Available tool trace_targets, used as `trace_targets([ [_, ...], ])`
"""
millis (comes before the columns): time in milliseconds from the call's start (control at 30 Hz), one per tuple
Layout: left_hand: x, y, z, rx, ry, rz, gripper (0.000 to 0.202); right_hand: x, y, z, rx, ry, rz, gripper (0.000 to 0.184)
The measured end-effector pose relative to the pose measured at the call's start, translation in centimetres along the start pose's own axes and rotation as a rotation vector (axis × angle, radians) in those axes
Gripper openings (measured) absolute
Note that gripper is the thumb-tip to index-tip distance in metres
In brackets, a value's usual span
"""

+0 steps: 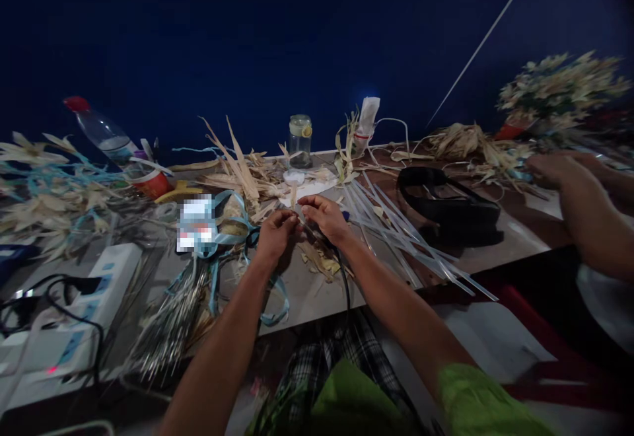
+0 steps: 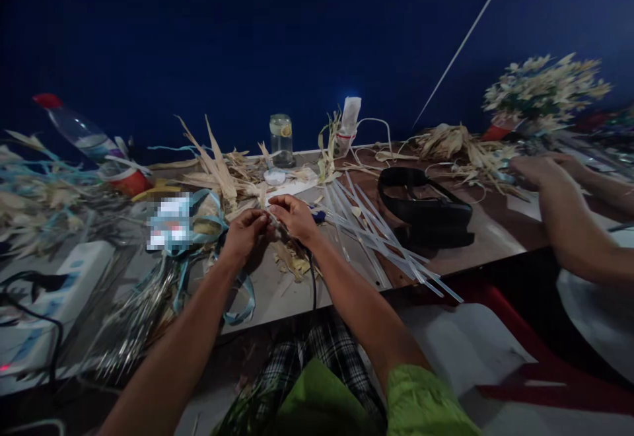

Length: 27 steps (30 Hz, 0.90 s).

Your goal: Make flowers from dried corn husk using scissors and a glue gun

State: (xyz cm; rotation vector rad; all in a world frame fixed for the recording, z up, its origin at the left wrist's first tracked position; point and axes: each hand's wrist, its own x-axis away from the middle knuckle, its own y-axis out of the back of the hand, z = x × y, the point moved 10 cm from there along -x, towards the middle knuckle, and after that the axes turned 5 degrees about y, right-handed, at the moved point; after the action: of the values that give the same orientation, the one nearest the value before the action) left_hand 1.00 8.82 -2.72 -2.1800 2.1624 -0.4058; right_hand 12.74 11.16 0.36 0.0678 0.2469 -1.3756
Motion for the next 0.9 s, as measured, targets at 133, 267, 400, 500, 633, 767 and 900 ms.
trace_targets([
  [133, 0.0, -0.5, -0.1, -0.151, -0.057, 0.023, 0.022, -0.1, -0.2, 0.5, 0.157, 0.099, 0.023, 0.021],
  [267, 0.1, -0.6, -0.8, -0.261, -0.135, 0.025, 0.018, 0.0, -0.4, 0.7, 0.319, 0.148, 0.042, 0.017],
  [400, 0.3, -0.5, -0.9, -0.297, -0.118, 0.003, 0.015, 0.2, 0.1, 1.0, 0.340, 0.138, -0.011, 0.019],
  [500, 0.2, -0.5, -0.3, -0.224, -0.050, 0.005, 0.016, 0.2, 0.9, 1.1, 0.267, 0.075, -0.081, 0.022],
  [633, 0.1, -0.8, 0.4, -0.115, -0.011, 0.031, 0.022, -0.4, 1.8, 2.1, 0.211, 0.055, -0.153, 0.026],
  [767, 0.1, -0.9, 0.7, -0.068, 0.005, 0.048, 0.021, -3.5, 2.3, 3.9, 0.295, 0.146, -0.176, 0.025],
  [900, 0.2, -0.8, 0.9, -0.072, 0.028, 0.041, 0.019, -8.5, 2.8, 4.3, 0.504, 0.180, -0.226, 0.023],
])
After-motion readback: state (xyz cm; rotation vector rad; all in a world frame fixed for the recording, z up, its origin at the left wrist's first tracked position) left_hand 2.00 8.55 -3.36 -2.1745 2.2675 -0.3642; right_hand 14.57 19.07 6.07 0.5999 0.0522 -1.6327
